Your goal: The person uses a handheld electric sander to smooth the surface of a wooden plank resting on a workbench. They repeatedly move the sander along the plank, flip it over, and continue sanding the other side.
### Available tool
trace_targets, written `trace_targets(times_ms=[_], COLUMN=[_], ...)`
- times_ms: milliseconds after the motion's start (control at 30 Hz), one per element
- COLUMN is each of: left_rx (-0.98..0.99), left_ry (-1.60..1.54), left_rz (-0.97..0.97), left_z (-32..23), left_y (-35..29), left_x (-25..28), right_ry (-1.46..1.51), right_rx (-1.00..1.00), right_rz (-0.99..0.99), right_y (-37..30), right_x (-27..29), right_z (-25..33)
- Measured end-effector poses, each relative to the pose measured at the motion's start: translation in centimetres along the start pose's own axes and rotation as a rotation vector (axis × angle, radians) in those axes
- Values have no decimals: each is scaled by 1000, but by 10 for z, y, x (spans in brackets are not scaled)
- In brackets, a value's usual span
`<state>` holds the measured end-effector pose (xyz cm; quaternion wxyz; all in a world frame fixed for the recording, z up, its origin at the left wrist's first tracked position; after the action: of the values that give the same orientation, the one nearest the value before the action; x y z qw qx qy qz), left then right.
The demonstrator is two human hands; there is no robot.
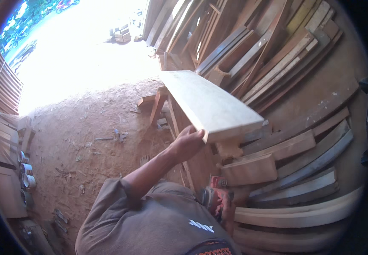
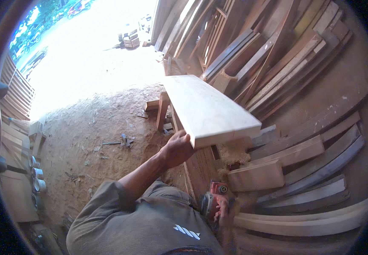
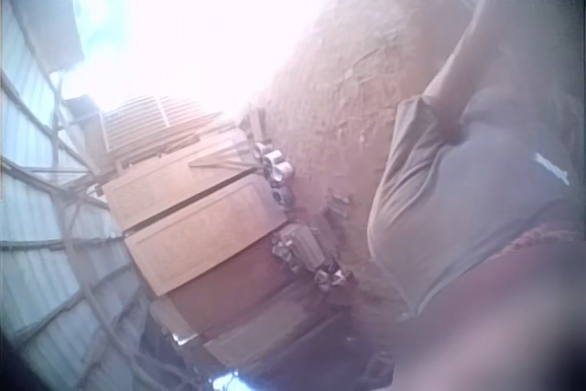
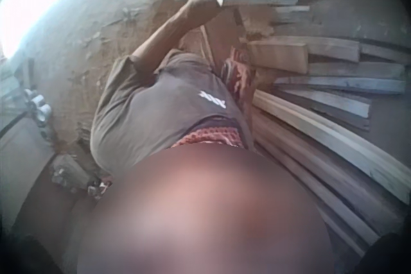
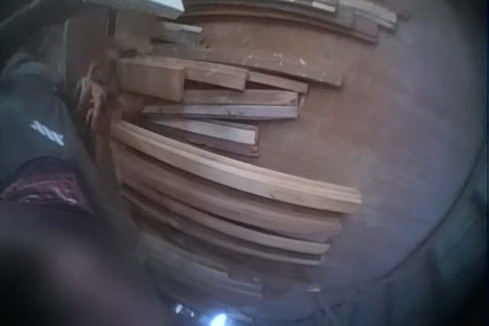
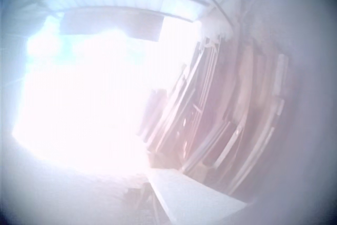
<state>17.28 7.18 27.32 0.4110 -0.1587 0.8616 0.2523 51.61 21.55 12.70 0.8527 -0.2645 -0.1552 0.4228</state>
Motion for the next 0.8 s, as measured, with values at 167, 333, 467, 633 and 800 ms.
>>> trace_targets(times_ms=[167,333,467,633,800], left_rx=[-78,-34,-55,-73,-61], left_ry=[187,230,257,243,263], left_rz=[39,-34,-80,-77,-68], left_z=[-43,-52,-57,-60,-63], left_y=[46,55,58,61,60], left_x=[-29,-31,-27,-29,-36], right_ry=[6,-10,-37,-73,-70], right_rx=[1,-6,1,-13,51], right_rz=[18,30,38,43,32], right_y=[3,-1,-8,-10,-8], right_x=[2,-4,-10,-13,-11], right_z=[-3,4,14,18,19])
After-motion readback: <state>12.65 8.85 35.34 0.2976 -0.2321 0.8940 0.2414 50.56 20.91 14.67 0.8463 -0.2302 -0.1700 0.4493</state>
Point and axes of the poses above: each hand's wrist, its own y-axis towards the middle knuckle, its own x-axis out of the back of the hand, z = x × y, the point moved 9 cm from there along y, towards the middle knuckle, and after that the axes turned 10 degrees about z, right-handed, at the moved point
